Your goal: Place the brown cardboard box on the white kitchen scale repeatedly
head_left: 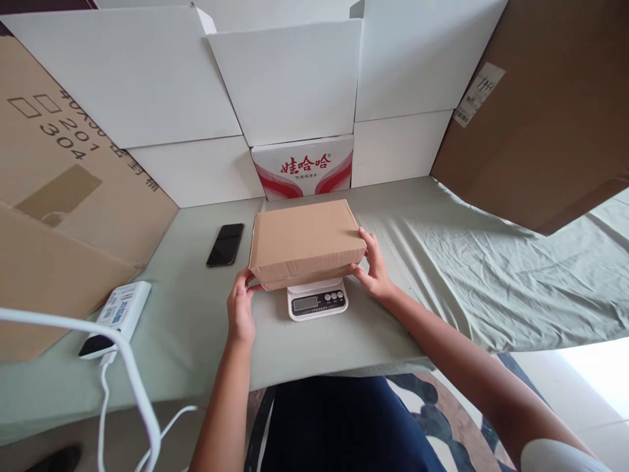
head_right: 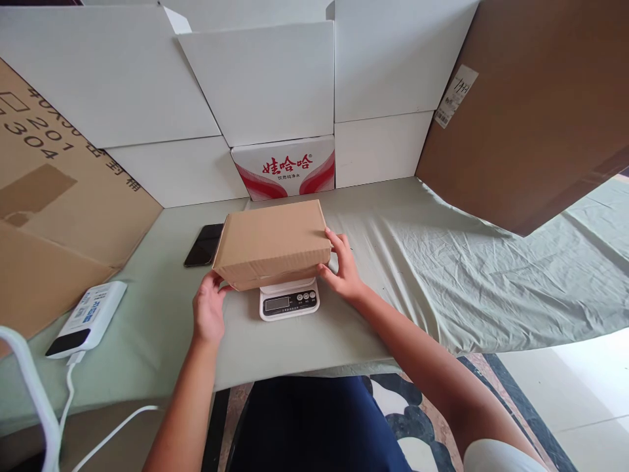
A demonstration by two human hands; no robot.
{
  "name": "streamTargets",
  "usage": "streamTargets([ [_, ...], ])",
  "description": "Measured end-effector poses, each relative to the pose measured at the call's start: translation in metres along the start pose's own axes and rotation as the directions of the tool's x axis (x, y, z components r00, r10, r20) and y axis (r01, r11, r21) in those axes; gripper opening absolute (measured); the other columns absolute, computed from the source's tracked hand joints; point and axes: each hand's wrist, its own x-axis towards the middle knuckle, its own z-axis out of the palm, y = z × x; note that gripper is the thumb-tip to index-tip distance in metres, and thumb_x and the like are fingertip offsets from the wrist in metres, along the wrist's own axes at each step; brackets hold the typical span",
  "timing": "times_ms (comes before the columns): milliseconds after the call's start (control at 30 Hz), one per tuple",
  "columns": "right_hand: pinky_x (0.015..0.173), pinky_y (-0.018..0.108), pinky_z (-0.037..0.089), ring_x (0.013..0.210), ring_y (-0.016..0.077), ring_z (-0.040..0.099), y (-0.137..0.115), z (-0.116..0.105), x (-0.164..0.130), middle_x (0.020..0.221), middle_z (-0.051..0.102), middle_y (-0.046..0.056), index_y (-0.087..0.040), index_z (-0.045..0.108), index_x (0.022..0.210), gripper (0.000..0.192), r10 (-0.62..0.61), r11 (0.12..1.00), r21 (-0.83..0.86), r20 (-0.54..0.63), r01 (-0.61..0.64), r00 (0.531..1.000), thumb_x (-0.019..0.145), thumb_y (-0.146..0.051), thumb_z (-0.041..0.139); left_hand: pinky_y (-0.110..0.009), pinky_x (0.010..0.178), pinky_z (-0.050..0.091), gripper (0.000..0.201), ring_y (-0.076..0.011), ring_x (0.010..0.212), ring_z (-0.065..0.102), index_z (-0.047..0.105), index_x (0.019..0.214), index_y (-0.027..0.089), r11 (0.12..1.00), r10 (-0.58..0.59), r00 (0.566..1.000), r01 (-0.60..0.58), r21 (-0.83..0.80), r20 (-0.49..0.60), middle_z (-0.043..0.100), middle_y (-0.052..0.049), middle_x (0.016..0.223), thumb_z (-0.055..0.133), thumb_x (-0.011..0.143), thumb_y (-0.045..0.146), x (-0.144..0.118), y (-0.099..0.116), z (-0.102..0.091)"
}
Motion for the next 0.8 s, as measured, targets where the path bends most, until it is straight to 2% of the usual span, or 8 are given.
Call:
streamTargets([
  [233,0.102,0.061,0.055,0.126,0.0355,0.053,0.0024,-0.0011,0.0016,0.136,0.051,0.013,-0.04,0.031,0.164,0.076,-0.011,1.0,0.012,-0.011,0.012,1.0,0.097,-0.066,0.055,-0.038,0.084,0.055,0.06,-0.0324,0.124,0.062,0.074,0.125,0.028,0.999,0.004,1.0,-0.005,-0.034,-0.027,0.068,-0.013,0.13,0.054,0.092,0.073,0.0,-0.0035,-0.0013],
  [367,0.108,0.06,0.052,0.128,0.0345,0.053,0.0034,-0.0029,0.0022,0.133,0.051,0.011,-0.041,0.029,0.166,0.077,0.031,0.997,0.068,-0.085,-0.025,0.996,0.098,-0.069,0.05,-0.035,0.082,0.055,0.059,-0.0292,0.12,0.062,0.073,0.129,0.028,0.997,0.049,0.998,-0.051,-0.054,-0.047,0.067,-0.012,0.133,0.054,0.093,0.071,0.0022,-0.0041,-0.0015],
  [633,0.107,0.056,0.053,0.124,0.0315,0.056,0.0076,-0.003,0.0058,0.128,0.051,0.008,-0.046,0.029,0.164,0.072,0.094,0.987,0.144,-0.161,-0.071,0.982,0.098,-0.067,0.047,-0.034,0.079,0.054,0.06,-0.0279,0.115,0.064,0.071,0.128,0.024,0.998,0.05,0.997,-0.048,0.041,-0.061,0.068,-0.014,0.131,0.048,0.097,0.07,0.0049,-0.0045,-0.0015],
  [800,0.104,0.054,0.055,0.118,0.0302,0.059,0.0085,-0.006,0.0082,0.124,0.052,0.008,-0.043,0.032,0.164,0.071,0.152,0.98,0.149,-0.149,-0.129,0.977,0.098,-0.067,0.046,-0.034,0.077,0.054,0.062,-0.0279,0.11,0.066,0.072,0.124,0.023,0.996,0.053,0.996,-0.048,0.069,-0.073,0.069,-0.014,0.124,0.048,0.095,0.071,0.0061,-0.0056,-0.0003],
])
